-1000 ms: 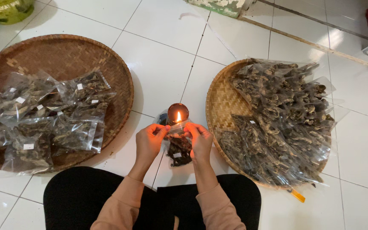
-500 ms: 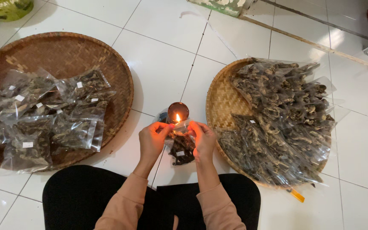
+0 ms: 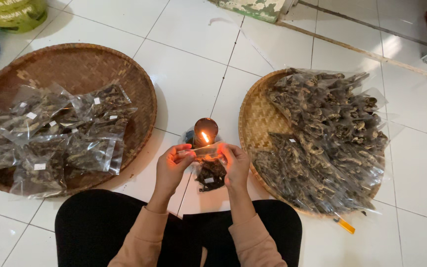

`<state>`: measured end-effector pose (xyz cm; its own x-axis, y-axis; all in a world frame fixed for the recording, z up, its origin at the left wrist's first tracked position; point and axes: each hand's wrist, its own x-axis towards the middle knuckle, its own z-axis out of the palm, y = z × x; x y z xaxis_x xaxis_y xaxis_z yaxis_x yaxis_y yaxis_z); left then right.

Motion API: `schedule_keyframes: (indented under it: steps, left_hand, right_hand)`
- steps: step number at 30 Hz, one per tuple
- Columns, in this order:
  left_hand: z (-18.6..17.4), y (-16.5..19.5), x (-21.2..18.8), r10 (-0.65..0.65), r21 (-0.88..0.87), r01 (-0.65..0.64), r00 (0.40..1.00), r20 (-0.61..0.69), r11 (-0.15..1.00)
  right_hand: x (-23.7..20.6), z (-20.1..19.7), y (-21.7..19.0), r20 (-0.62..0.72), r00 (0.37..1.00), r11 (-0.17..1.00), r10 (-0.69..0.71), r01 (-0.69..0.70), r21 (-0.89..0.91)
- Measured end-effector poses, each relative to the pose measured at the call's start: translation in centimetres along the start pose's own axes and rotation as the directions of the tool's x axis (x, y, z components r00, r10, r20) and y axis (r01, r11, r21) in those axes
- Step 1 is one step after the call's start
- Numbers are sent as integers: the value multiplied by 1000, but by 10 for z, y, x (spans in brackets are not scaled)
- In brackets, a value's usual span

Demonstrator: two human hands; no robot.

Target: The person sits on the floor and places dried sea cucumber pieces into small clear plastic bags, holding each bag opening over a small oil-lamp flame to heat-seal it closed. Sealed bags are placed into a bamboo tray alongside other finished bags, and the person repeats the process with the next bag.

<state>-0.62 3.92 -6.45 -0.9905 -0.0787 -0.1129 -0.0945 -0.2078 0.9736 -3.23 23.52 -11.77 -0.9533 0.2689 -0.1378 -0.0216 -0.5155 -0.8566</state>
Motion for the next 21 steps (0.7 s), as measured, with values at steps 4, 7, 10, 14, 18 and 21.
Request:
schedule_keyframes:
  steps: [4, 7, 10, 14, 18, 21]
  left_hand:
    - [27, -74, 0, 53, -49, -58, 995, -88, 997]
    - [37, -69, -8, 128, -183, -150, 984, -124, 972]
    - [42, -24, -24, 170, -103, -182, 978, -117, 978]
    - [30, 13, -48, 351, 403, -312, 936, -24, 860]
    - [21, 19, -50, 322, 574, -262, 947, -4, 776]
    - [20, 2, -43, 441, 652, -338, 897, 6, 678]
  right_hand:
    - [11, -60, 38, 36, 998, 999, -47, 47, 7]
    - [0, -54, 21, 66, 993, 995, -96, 97, -6]
    - [-16, -30, -11, 67, 988, 990, -138, 140, -32]
    - [-35, -20, -24, 63, 979, 978, -192, 196, -63]
    - [-42, -22, -13, 50, 982, 979, -180, 184, -85]
    - [-36, -24, -5, -7, 991, 989, -133, 132, -70]
